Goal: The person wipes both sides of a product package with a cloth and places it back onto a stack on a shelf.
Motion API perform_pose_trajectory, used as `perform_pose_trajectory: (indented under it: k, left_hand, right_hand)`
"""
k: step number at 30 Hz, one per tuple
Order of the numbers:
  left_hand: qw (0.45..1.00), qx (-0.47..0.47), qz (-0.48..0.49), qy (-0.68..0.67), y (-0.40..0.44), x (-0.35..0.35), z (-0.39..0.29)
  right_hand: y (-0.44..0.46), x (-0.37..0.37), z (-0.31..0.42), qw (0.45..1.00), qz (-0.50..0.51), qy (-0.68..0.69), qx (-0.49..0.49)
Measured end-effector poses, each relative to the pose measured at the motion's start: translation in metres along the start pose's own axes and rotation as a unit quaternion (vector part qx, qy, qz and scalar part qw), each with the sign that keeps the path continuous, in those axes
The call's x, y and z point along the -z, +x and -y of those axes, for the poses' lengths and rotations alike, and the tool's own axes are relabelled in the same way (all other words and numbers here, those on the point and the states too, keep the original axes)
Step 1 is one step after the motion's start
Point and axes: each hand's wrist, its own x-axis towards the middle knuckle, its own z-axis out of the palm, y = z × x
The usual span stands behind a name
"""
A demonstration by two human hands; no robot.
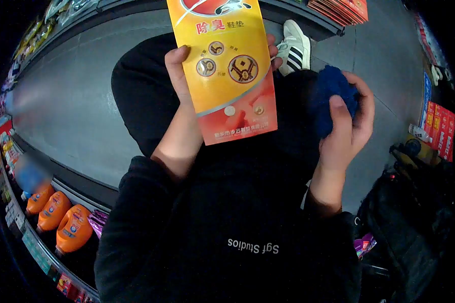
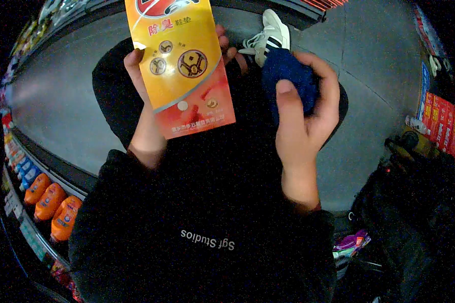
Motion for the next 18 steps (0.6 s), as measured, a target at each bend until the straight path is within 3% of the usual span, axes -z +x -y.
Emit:
perform_pose_trajectory:
  k: [1,3,5,7,13,14,18]
  left_hand:
    - [1.000,-0.001,-0.002,0.000,-0.001,0.002,0.000]
    - [0.995,0.026,0.059,-0.076,-0.002,0.011,-0.001]
    - [0.997,-0.031,0.032,0.057,0.001,0.016,0.003]
    - [0.992,-0.038,-0.025,0.119,-0.001,0.016,0.003]
    - [0.994,-0.038,-0.053,0.086,-0.007,0.003,0.002]
    - [0.999,-0.021,-0.016,0.023,-0.005,0.008,0.003]
    - [1.000,-0.001,-0.007,-0.007,-0.004,0.002,0.003]
  right_hand:
    - [-0.001,-0.002,0.004,0.999,0.023,0.028,0.015]
    - [0.000,-0.008,0.004,0.975,0.096,-0.113,0.166]
    - [-0.003,-0.027,0.006,0.939,0.159,-0.180,0.246]
    - [-0.010,-0.045,-0.006,0.929,0.193,-0.201,0.243]
    - [-0.004,-0.041,-0.026,0.936,0.143,-0.194,0.256]
    - [-0.003,-0.036,-0.030,0.941,0.140,-0.193,0.239]
    - [0.004,-0.010,-0.047,0.947,0.096,-0.253,0.173]
